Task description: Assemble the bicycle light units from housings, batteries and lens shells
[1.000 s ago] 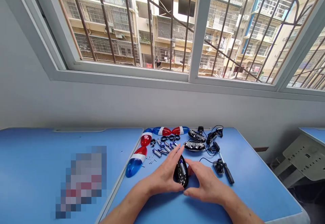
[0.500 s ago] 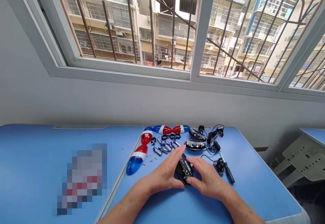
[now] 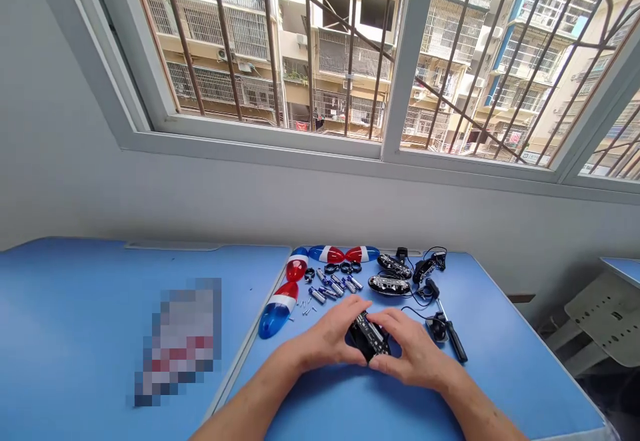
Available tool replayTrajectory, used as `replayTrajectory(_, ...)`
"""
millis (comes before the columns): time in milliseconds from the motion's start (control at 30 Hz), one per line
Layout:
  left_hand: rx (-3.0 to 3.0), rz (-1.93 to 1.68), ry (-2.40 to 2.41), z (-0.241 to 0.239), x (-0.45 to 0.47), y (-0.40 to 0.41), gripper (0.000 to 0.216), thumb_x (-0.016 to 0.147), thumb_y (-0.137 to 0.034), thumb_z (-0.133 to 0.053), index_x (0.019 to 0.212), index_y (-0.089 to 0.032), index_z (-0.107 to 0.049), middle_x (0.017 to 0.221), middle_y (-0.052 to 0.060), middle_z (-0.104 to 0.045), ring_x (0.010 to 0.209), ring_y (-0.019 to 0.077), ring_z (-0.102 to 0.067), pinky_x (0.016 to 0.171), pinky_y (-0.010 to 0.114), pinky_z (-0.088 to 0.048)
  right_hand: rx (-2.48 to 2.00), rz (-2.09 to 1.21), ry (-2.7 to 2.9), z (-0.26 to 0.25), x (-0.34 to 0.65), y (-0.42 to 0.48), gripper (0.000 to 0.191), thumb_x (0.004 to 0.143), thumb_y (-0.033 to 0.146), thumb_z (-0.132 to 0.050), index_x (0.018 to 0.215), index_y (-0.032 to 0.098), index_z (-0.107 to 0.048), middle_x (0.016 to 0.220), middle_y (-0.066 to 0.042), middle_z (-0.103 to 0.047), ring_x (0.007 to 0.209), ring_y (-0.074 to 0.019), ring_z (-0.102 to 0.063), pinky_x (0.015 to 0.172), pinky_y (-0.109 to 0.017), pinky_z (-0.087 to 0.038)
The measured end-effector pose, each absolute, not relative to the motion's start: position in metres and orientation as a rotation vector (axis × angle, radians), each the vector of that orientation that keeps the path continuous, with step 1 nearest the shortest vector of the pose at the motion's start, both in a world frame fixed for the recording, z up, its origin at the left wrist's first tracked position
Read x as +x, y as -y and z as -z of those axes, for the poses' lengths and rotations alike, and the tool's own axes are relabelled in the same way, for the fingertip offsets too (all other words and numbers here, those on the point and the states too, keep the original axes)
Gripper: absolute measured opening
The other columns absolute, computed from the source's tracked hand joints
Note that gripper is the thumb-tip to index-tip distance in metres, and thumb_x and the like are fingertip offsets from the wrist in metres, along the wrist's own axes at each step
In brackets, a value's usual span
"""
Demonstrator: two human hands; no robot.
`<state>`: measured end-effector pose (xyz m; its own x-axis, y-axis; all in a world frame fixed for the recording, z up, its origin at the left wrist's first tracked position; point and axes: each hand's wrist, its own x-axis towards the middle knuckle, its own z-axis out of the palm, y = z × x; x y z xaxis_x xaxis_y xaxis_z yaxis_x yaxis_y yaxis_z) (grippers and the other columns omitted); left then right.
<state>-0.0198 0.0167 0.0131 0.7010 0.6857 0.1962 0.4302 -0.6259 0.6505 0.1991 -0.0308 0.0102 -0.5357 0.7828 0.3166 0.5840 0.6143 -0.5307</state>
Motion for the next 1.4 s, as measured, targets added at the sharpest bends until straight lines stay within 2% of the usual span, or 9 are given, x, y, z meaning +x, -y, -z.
replayTrajectory(200, 2.281, -0.506, -0.817, -0.024, -0.017, -0.015, 0.044, 0.064, -0.033, -0.084, 0.1, -0.022, -0.06, 0.096, -0.001, -0.058, 0.088, 0.0209, -0.055, 0.078, 0.029, -0.046, -1.041, -0.445, 2.367, -0.011, 0.196, 0.024, 0.047, 0.084, 0.046, -0.063, 0.124, 0.023, -0.055, 0.099, -0.007, -0.063, 0.088, -0.0234, -0.059, 0.074, -0.035, -0.048)
replayTrajectory(333, 2.199, -0.502, -0.85, -0.02, -0.013, -0.016, 0.05, 0.058, -0.04, -0.087, 0.094, -0.021, -0.058, 0.091, -0.002, -0.056, 0.084, 0.02, -0.053, 0.074, 0.028, -0.043, -1.055, -0.399, 2.349, -0.01, 0.192, 0.02, 0.027, 0.091, 0.041, -0.053, 0.111, 0.024, -0.059, 0.091, -0.005, -0.06, 0.082, -0.0212, -0.055, 0.072, -0.034, -0.046)
replayTrajectory(433, 2.139, -0.508, -0.85, -0.014, -0.011, -0.018, 0.056, 0.056, -0.041, -0.087, 0.098, -0.022, -0.056, 0.096, -0.002, -0.056, 0.089, 0.0205, -0.053, 0.075, 0.027, -0.043, -1.032, -0.41, 2.285, -0.009, 0.19, 0.016, 0.02, 0.096, 0.036, -0.047, 0.104, 0.024, -0.061, 0.091, -0.004, -0.058, 0.082, -0.0191, -0.055, 0.073, -0.032, -0.047)
replayTrajectory(567, 2.075, -0.532, -0.802, -0.011, -0.01, -0.017, 0.064, 0.055, -0.041, -0.087, 0.107, -0.023, -0.055, 0.102, -0.002, -0.059, 0.094, 0.0216, -0.055, 0.078, 0.028, -0.045, -1.034, -0.421, 2.241, -0.008, 0.187, 0.013, 0.025, 0.099, 0.032, -0.04, 0.094, 0.024, -0.062, 0.089, -0.004, -0.056, 0.081, -0.0173, -0.054, 0.073, -0.03, -0.046)
replayTrajectory(733, 2.035, -0.586, -0.723, -0.01, -0.007, -0.016, 0.088, 0.055, -0.04, -0.086, 0.13, -0.022, -0.044, 0.123, 0.005, -0.059, 0.112, 0.0292, -0.054, 0.095, 0.036, -0.044, -1.038, -0.396, 2.237, -0.011, 0.183, 0.013, 0.027, 0.1, 0.031, -0.037, 0.087, 0.023, -0.059, 0.086, -0.003, -0.055, 0.079, -0.0166, -0.054, 0.07, -0.028, -0.045)
replayTrajectory(967, 2.027, -0.601, -0.617, -0.015, -0.004, -0.013, 0.088, 0.057, -0.034, -0.086, 0.135, -0.023, -0.044, 0.128, 0.005, -0.06, 0.117, 0.0305, -0.055, 0.099, 0.038, -0.045, -1.064, -0.374, 2.231, -0.009, 0.182, 0.012, 0.028, 0.101, 0.032, -0.034, 0.085, 0.023, -0.055, 0.085, -0.003, -0.054, 0.077, -0.0168, -0.052, 0.069, -0.028, -0.044)
replayTrajectory(1133, 2.014, -0.611, -0.682, -0.011, -0.003, -0.012, 0.104, 0.056, -0.038, -0.087, 0.144, -0.021, -0.036, 0.141, 0.011, -0.052, 0.128, 0.0358, -0.047, 0.106, 0.043, -0.04, -1.09, -0.382, 2.222, -0.006, 0.182, 0.012, 0.031, 0.101, 0.035, -0.031, 0.086, 0.023, -0.055, 0.084, -0.003, -0.053, 0.077, -0.0174, -0.051, 0.07, -0.029, -0.045)
replayTrajectory(1267, 2.009, -0.578, -0.726, -0.008, -0.003, -0.012, 0.116, 0.056, -0.042, -0.087, 0.151, -0.019, -0.025, 0.147, 0.014, -0.046, 0.134, 0.0361, -0.043, 0.11, 0.044, -0.036, -1.078, -0.443, 2.177, -0.003, 0.181, 0.009, 0.035, 0.102, 0.038, -0.028, 0.086, 0.023, -0.055, 0.085, -0.003, -0.054, 0.079, -0.0171, -0.052, 0.072, -0.029, -0.046)
replayTrajectory(1400, 2.029, -0.558, -0.807, -0.007, -0.005, -0.012, 0.121, 0.055, -0.042, -0.087, 0.153, -0.015, -0.022, 0.148, 0.017, -0.044, 0.134, 0.0365, -0.042, 0.112, 0.044, -0.033, -1.048, -0.509, 2.1, -0.003, 0.182, 0.007, 0.045, 0.103, 0.044, -0.025, 0.08, 0.022, -0.056, 0.081, -0.002, -0.054, 0.075, -0.0157, -0.053, 0.071, -0.028, -0.046)
